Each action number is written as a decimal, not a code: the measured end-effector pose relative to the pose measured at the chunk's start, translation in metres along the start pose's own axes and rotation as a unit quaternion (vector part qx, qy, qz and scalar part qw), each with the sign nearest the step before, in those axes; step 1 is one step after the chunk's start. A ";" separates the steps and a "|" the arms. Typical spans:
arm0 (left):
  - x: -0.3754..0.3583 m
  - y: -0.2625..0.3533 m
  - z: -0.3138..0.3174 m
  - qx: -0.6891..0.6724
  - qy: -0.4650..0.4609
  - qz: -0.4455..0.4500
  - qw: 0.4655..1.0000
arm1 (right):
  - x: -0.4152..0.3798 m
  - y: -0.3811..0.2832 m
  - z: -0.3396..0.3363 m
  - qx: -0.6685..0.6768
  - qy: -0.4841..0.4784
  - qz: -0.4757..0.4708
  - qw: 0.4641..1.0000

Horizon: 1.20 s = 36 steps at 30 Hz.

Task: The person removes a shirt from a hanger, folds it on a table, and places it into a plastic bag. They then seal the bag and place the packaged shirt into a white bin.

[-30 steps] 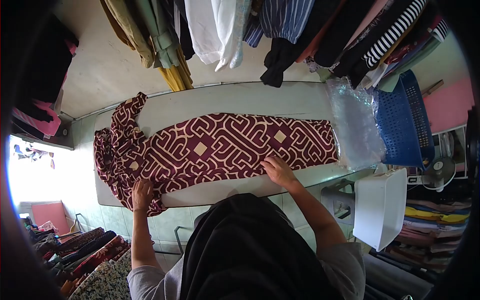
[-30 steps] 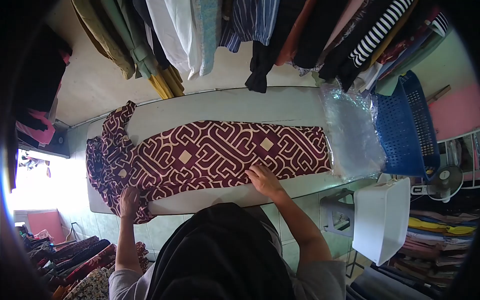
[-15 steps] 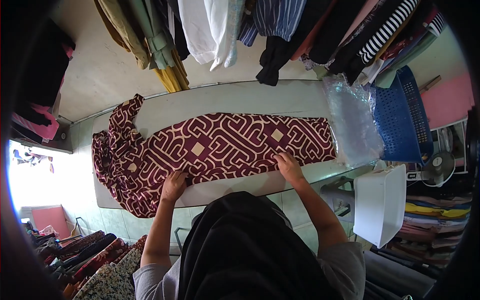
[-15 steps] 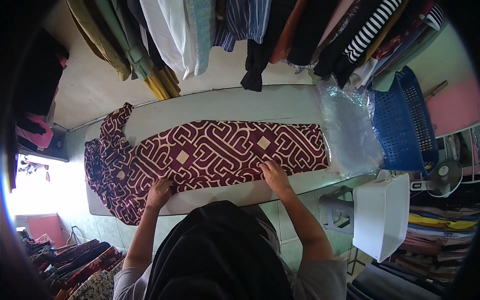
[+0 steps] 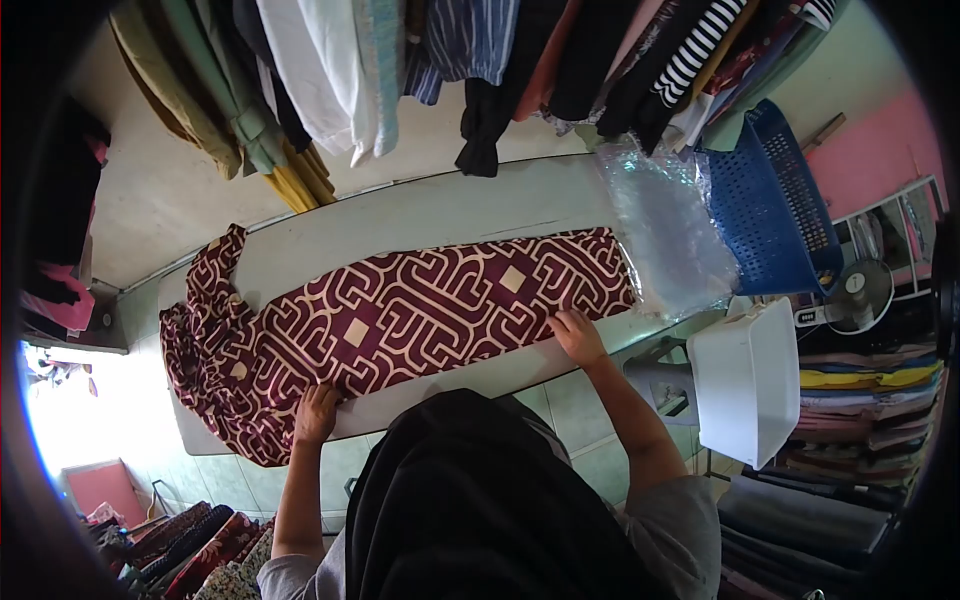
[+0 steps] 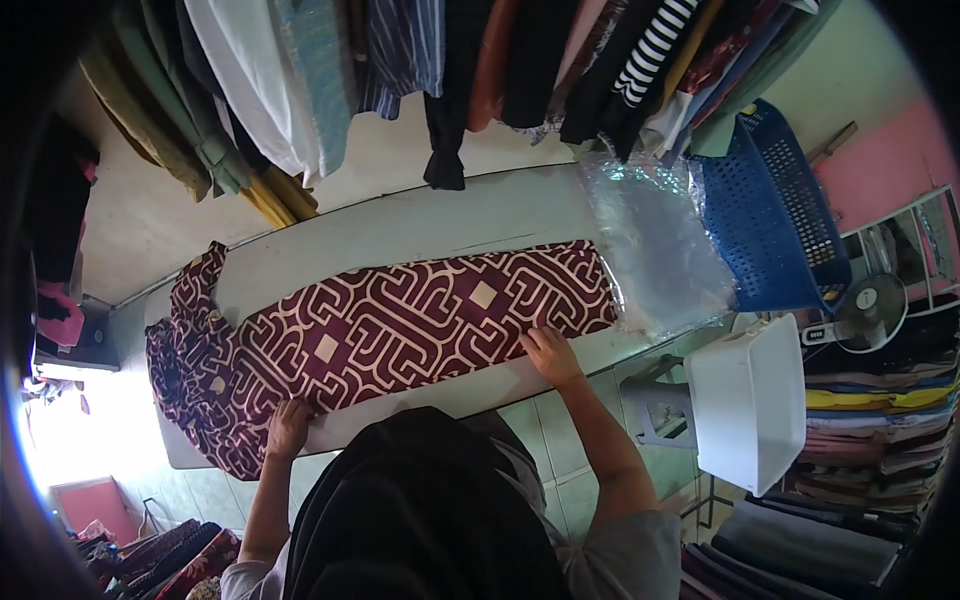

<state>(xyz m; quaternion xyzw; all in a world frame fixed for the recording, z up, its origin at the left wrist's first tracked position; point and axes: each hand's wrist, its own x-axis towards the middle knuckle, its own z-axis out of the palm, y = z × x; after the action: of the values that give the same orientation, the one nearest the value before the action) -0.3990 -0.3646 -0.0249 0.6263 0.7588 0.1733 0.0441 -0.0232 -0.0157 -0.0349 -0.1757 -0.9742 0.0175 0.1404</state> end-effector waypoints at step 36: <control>0.064 -0.001 -0.044 0.042 0.081 -0.220 0.971 | 0.044 0.136 -0.051 0.098 -0.007 0.234 0.967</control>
<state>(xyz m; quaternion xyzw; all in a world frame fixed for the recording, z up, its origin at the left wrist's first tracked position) -0.4256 -0.3123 0.0261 0.4288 0.8858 0.1773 -0.0072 -0.0027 0.1265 0.0148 -0.3836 -0.9007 0.1466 0.1419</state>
